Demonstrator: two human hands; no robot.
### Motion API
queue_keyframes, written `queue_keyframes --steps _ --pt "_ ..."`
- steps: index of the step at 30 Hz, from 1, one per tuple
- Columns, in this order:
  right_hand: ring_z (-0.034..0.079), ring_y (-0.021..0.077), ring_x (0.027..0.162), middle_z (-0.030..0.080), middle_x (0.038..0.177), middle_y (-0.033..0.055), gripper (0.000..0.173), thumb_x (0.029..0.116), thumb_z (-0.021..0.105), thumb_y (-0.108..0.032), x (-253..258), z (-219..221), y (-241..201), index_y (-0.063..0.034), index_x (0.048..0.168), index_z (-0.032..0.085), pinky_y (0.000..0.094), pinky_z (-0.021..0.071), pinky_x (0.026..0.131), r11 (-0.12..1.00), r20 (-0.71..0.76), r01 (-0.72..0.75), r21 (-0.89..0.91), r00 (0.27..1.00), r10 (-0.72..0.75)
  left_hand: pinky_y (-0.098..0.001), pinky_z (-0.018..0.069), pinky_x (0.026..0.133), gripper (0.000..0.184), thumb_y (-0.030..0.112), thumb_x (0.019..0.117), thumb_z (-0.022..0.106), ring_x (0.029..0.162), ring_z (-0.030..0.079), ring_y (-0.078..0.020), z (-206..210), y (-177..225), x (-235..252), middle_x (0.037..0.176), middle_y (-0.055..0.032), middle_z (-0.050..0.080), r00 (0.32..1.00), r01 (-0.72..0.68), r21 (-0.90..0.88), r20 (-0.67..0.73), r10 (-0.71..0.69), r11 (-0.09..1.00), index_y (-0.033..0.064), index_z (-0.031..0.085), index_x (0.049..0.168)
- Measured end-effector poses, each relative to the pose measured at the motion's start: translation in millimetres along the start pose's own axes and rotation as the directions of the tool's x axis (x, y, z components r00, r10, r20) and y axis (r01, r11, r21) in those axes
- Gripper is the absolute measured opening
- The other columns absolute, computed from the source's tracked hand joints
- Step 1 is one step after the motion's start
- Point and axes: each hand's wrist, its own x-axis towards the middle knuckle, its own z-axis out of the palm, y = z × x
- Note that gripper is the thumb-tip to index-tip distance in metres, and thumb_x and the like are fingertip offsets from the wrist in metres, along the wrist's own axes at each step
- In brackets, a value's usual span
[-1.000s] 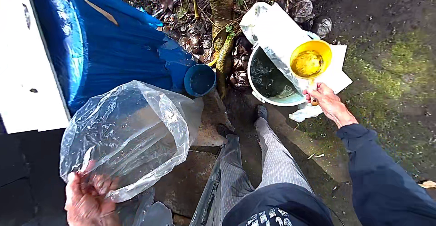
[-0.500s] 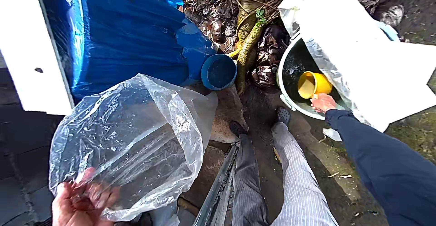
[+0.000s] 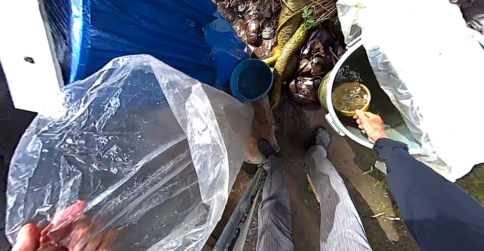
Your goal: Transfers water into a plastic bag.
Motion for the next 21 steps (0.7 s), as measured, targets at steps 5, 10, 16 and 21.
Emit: queue_keyframes --steps 5,10,16,21 --pt "0.046 0.0090 0.051 0.056 0.070 -0.0017 0.054 0.1036 0.046 -0.059 -67 -32 -19 -0.0106 0.100 0.070 0.0295 0.0409 0.048 0.998 0.025 0.018 0.054 1.000 -0.019 -0.0236 0.0498 0.049 0.047 0.043 0.1084 0.040 0.056 0.058 -0.0101 20 43 -15 0.078 -0.0042 0.064 0.996 0.005 -0.085 0.091 0.002 0.996 0.0067 0.064 0.126" --pt "0.043 0.0068 0.047 0.053 0.063 -0.0049 0.050 0.1031 0.048 -0.056 -137 -64 -57 -0.0118 0.093 0.070 0.0266 0.0376 0.045 0.986 -0.003 0.132 0.102 0.991 -0.132 -0.0201 0.0493 0.047 0.051 0.048 0.1093 0.034 0.052 0.055 -0.0054 81 87 -22 0.071 0.0016 0.061 0.975 -0.128 -0.014 0.181 0.129 0.992 0.0108 0.066 0.125" --pt "0.040 0.0048 0.044 0.051 0.060 -0.0065 0.048 0.1036 0.048 -0.055 -245 -132 -142 -0.0121 0.096 0.069 0.0239 0.0352 0.041 0.953 -0.013 0.272 0.137 0.962 -0.273 -0.0132 0.0459 0.048 0.044 0.040 0.1107 0.034 0.052 0.051 0.0000 168 132 -23 0.071 0.0070 0.058 0.921 -0.363 -0.022 0.145 0.362 0.932 0.0110 0.067 0.115" --pt "0.035 0.0017 0.039 0.047 0.057 -0.0098 0.040 0.1054 0.049 -0.049 -346 -200 -231 -0.0148 0.098 0.070 0.0192 0.0315 0.036 0.900 -0.033 0.403 0.167 0.914 -0.403 -0.0135 0.0477 0.053 0.038 0.033 0.1120 0.034 0.057 0.055 -0.0004 214 172 -29 0.089 0.0030 0.069 0.862 -0.484 -0.069 0.133 0.489 0.873 0.0109 0.064 0.115"
